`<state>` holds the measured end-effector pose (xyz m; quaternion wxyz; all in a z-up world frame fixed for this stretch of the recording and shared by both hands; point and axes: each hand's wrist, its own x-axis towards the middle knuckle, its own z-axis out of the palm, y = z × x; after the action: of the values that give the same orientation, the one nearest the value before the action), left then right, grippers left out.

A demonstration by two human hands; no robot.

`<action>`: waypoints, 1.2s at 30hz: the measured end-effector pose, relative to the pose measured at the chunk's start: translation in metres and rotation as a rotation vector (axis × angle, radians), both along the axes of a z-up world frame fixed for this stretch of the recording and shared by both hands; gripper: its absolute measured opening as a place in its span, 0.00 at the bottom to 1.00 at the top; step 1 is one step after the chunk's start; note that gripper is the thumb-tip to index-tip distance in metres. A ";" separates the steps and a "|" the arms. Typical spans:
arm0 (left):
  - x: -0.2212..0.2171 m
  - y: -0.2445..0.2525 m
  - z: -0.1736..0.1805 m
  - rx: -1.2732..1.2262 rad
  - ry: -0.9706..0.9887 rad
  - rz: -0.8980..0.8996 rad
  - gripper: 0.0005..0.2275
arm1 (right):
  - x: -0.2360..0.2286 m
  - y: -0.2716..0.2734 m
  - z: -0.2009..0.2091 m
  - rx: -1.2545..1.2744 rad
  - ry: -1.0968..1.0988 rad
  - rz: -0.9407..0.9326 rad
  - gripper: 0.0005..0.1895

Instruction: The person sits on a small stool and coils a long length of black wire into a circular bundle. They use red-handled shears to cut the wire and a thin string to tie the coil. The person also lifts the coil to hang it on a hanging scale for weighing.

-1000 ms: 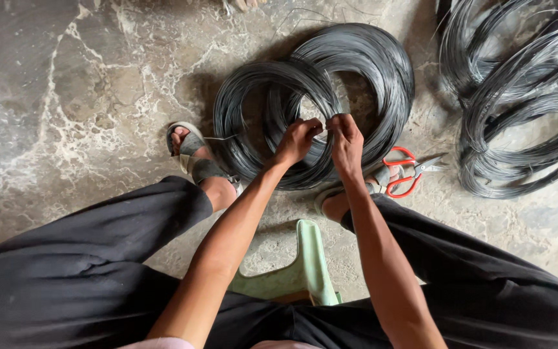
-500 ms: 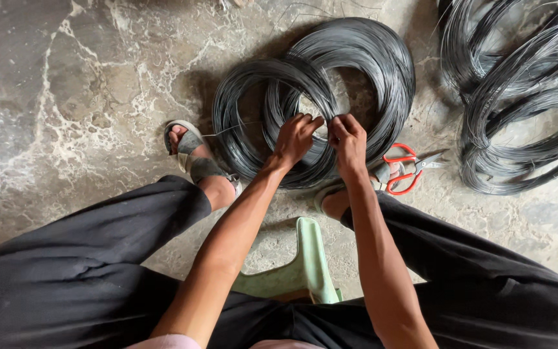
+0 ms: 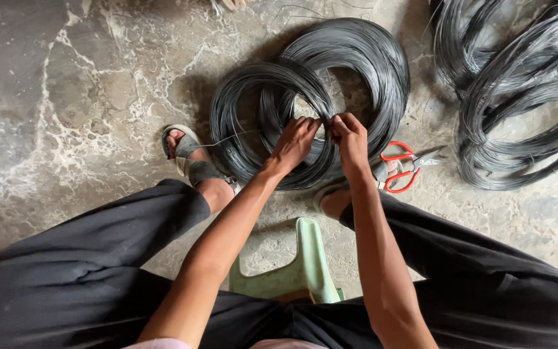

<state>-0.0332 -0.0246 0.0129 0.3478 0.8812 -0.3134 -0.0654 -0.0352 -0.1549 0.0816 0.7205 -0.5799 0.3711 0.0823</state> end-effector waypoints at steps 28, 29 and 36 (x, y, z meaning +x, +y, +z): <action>0.042 -0.003 0.016 -0.180 -0.508 -0.239 0.05 | -0.002 -0.033 -0.056 0.225 0.175 -0.246 0.04; 0.047 -0.005 0.015 -0.159 -0.544 -0.252 0.06 | 0.002 -0.036 -0.058 0.248 0.185 -0.254 0.04; 0.057 -0.007 0.022 -0.110 -0.575 -0.253 0.08 | 0.007 -0.040 -0.041 0.374 0.174 -0.274 0.04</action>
<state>0.0239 -0.0318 0.0351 0.2813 0.7975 -0.5090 0.1607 -0.0286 -0.1948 0.0406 0.7850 -0.3713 0.4856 0.1007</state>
